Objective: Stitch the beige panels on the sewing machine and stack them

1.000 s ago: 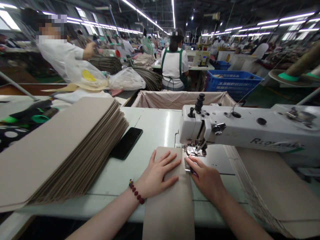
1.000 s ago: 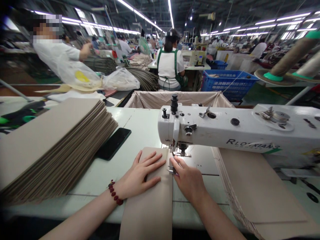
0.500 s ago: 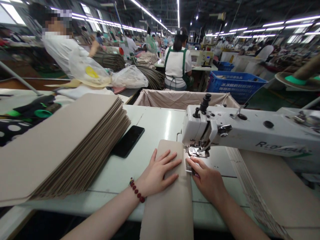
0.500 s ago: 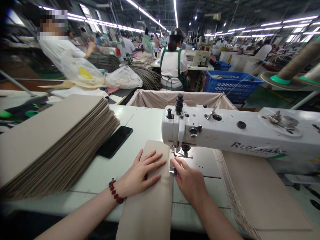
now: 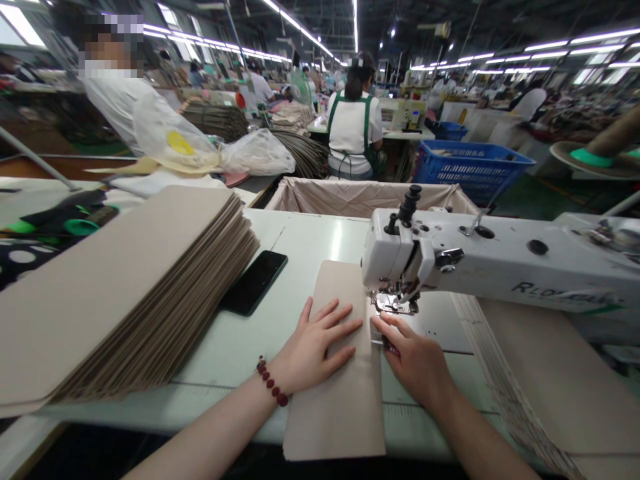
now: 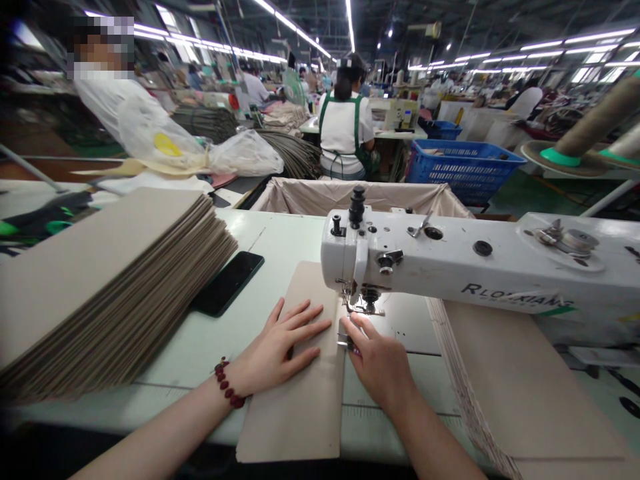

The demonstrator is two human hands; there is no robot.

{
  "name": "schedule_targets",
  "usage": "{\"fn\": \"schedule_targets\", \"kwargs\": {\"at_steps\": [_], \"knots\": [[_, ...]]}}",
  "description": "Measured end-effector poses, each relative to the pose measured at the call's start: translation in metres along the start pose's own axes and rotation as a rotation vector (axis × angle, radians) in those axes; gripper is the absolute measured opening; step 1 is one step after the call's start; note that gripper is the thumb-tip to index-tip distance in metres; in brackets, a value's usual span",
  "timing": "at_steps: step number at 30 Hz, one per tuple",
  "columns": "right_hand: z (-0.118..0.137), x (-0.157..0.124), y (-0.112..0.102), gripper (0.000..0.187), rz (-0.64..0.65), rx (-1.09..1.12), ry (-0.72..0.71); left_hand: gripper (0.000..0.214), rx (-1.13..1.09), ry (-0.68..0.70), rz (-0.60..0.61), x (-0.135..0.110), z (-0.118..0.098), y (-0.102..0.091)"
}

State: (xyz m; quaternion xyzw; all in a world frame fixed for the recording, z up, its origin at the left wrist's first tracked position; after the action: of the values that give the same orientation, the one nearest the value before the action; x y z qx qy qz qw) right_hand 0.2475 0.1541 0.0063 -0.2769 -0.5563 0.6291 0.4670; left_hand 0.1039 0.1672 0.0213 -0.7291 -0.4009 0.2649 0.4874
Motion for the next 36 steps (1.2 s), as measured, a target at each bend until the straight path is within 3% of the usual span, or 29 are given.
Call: {"fn": "schedule_targets", "kwargs": {"at_steps": [36], "knots": [[-0.0014,-0.0005,-0.0004,0.06,-0.016,0.016,0.005,0.049,0.017,0.026,-0.015,-0.0024,-0.0025,0.0005]]}}
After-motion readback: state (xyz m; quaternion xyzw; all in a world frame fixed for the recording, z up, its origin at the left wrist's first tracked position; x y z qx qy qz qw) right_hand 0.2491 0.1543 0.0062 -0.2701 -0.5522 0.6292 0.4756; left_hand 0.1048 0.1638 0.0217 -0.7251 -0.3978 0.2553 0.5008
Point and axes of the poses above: each hand's wrist, its own x-axis towards the middle knuckle, its own y-axis out of the palm, z = x × y, the point moved 10 cm from there along x, towards the middle knuckle, and after that the axes turned 7 degrees about -y, right-handed, at the moved point
